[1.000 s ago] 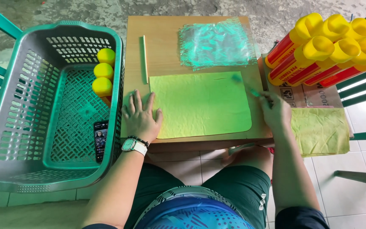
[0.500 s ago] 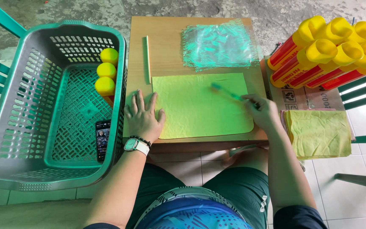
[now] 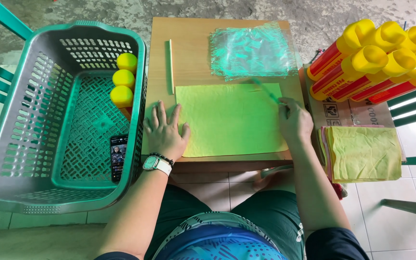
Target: The person places a sheet of yellow paper on a wooden table and uses a toothbrush to apply a substance to its surface. They then fold the paper in half and continue to brush the folded sheet.
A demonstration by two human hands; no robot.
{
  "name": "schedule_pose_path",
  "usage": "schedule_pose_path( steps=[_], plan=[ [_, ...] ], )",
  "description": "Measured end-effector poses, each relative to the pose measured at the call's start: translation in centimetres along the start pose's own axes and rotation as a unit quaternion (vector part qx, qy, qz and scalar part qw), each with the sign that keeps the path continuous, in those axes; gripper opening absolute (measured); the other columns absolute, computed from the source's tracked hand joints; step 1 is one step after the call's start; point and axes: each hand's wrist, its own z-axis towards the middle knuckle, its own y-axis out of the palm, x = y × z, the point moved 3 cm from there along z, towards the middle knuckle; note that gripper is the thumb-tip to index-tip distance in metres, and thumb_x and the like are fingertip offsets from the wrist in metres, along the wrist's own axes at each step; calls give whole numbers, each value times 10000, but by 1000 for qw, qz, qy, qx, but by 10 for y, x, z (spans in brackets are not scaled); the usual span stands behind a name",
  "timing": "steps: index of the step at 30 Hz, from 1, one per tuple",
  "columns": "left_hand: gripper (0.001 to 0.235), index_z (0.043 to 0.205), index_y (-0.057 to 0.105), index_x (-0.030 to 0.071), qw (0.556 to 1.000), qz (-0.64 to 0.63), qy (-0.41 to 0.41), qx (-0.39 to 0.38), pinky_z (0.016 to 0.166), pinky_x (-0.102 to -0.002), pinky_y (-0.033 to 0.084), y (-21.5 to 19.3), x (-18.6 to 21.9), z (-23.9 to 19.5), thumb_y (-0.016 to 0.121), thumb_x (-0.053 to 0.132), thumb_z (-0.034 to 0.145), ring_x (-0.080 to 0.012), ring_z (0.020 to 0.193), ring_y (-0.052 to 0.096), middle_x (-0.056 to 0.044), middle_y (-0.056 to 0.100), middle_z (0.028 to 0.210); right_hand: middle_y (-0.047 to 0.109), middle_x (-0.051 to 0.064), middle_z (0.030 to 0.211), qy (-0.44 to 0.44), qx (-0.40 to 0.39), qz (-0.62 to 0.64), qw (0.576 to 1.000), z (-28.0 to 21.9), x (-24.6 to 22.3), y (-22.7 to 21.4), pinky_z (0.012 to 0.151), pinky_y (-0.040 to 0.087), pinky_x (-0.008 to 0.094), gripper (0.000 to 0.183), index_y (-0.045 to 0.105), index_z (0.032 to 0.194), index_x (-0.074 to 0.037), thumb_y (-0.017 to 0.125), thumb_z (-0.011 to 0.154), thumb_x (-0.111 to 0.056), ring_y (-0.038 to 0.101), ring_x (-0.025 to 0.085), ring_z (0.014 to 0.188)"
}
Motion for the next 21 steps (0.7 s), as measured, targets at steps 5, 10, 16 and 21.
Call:
schedule_pose_path(
  steps=[5, 10, 16, 21],
  plan=[
    [602, 1550, 388, 281, 1000, -4, 0, -2, 1143, -622, 163, -2, 0, -1, 375, 480, 982, -401, 1530, 197, -227, 229, 1652, 725, 28, 915, -24, -49, 64, 996, -18, -25, 15, 825, 553, 484, 266, 714, 1213, -365, 637, 961, -329, 686, 321, 860],
    [608, 1557, 377, 284, 1000, -2, -1, -3, 1144, -621, 151, -1, 0, 0, 377, 481, 982, -394, 1534, 184, -220, 211, 1660, 734, 59, 960, -37, -38, 28, 998, -13, -35, 22, 837, 567, 512, 262, 701, 1226, -350, 592, 992, -302, 702, 360, 888],
    [614, 1573, 375, 292, 1000, 3, -1, -9, 1143, -628, 153, -5, 3, 0, 361, 483, 990, -394, 1539, 180, -227, 204, 1667, 742, -16, 972, -82, -100, 93, 987, -21, -66, 21, 852, 571, 469, 240, 733, 1151, -387, 646, 932, -340, 711, 313, 930],
    [614, 1576, 369, 297, 1000, -14, -5, -19, 1147, -643, 154, -10, 4, -1, 361, 476, 989, -403, 1538, 187, -230, 209, 1664, 712, -44, 945, -93, -62, 104, 988, -1, -48, 49, 803, 571, 398, 280, 720, 1198, -399, 637, 939, -333, 669, 201, 788]
  ],
)
